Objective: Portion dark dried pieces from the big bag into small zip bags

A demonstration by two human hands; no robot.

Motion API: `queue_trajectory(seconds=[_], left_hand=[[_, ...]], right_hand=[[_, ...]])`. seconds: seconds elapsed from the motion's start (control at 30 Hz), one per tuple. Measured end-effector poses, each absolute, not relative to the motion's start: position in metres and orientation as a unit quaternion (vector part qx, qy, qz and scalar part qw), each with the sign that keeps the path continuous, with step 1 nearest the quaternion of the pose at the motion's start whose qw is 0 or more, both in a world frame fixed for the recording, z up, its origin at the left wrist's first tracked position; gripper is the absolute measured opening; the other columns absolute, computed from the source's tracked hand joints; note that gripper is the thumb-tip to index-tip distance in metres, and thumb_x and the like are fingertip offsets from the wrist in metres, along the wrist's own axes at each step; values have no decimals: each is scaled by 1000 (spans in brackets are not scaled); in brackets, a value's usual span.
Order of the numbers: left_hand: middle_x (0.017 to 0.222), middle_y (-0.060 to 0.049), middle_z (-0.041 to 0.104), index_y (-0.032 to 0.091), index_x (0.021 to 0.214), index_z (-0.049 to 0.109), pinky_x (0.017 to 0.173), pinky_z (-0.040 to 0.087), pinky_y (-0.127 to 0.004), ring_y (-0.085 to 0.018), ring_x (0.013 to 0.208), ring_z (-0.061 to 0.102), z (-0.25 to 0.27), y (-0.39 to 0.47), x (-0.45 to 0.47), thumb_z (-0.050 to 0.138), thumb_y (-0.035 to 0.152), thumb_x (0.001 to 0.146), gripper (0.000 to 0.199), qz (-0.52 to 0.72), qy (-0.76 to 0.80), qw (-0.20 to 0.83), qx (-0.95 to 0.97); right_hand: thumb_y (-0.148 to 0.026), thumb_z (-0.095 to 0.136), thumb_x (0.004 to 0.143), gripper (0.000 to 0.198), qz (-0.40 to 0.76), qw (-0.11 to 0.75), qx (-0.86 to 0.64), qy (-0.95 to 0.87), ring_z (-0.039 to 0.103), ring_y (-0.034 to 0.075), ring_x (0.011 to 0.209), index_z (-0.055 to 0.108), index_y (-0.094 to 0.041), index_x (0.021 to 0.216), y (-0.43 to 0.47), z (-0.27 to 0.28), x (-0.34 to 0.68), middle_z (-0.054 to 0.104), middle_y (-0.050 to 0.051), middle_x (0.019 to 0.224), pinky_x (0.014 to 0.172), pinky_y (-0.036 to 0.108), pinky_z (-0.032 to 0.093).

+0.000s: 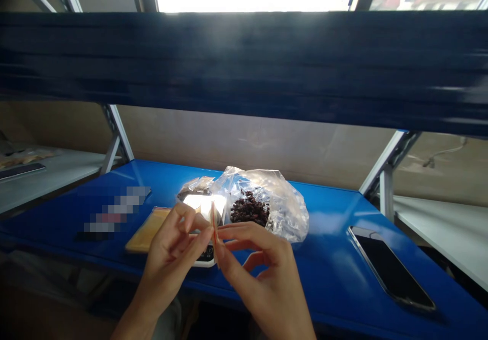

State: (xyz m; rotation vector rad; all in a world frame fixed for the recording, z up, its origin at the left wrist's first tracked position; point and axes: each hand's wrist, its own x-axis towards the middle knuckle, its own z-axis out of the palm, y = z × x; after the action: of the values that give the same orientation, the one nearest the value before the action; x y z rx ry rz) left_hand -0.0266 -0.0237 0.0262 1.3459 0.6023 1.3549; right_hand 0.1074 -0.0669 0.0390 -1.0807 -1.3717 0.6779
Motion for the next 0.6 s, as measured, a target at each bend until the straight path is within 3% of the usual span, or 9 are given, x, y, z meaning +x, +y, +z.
queue_trajectory(seconds=[0.13,0.23,0.33,0.43,0.5,0.6], left_hand=[[62,7,58,21,79,47,37,33,-12,-3,39,46,23,-16,-24,69,34,78,26,535,272,575,556],[61,4,61,20,91,57,32,27,-13,-4,38,44,20,-7,-27,69,42,77,29,484,306,586,573],[62,0,64,18,97,66,35,33,-15,-11,49,56,18,-1,-31,67,47,77,35,469,331,566,592],[71,-5,70,16,89,71,44,41,-18,-15,62,64,17,2,-35,66,48,77,34,486,359,517,607],[89,-7,72,18,92,71,53,47,-21,-20,79,67,16,4,-37,67,47,75,34,506,390,462,615],[122,-7,64,24,115,64,76,51,-28,-26,111,59,15,7,-39,71,46,72,49,543,410,370,633]], right_hand=[[-36,71,77,16,385,573,-448,-569,67,15,59,75,-23,85,-56,29,114,73,4,69,35,14,48],[-40,71,76,20,385,571,-469,-552,68,16,64,74,-23,85,-50,24,116,74,4,74,39,15,49],[-41,70,77,20,332,568,-508,-556,67,15,67,73,-22,82,-47,24,114,73,5,87,38,14,45],[-40,67,80,19,260,576,-531,-565,66,15,73,71,-23,84,-45,25,111,71,4,91,46,16,48],[-39,65,82,17,240,590,-527,-563,66,15,76,69,-24,86,-44,25,109,71,3,91,54,19,52],[-38,65,82,14,262,615,-491,-558,65,15,75,67,-24,82,-46,26,108,69,1,85,55,20,53]])
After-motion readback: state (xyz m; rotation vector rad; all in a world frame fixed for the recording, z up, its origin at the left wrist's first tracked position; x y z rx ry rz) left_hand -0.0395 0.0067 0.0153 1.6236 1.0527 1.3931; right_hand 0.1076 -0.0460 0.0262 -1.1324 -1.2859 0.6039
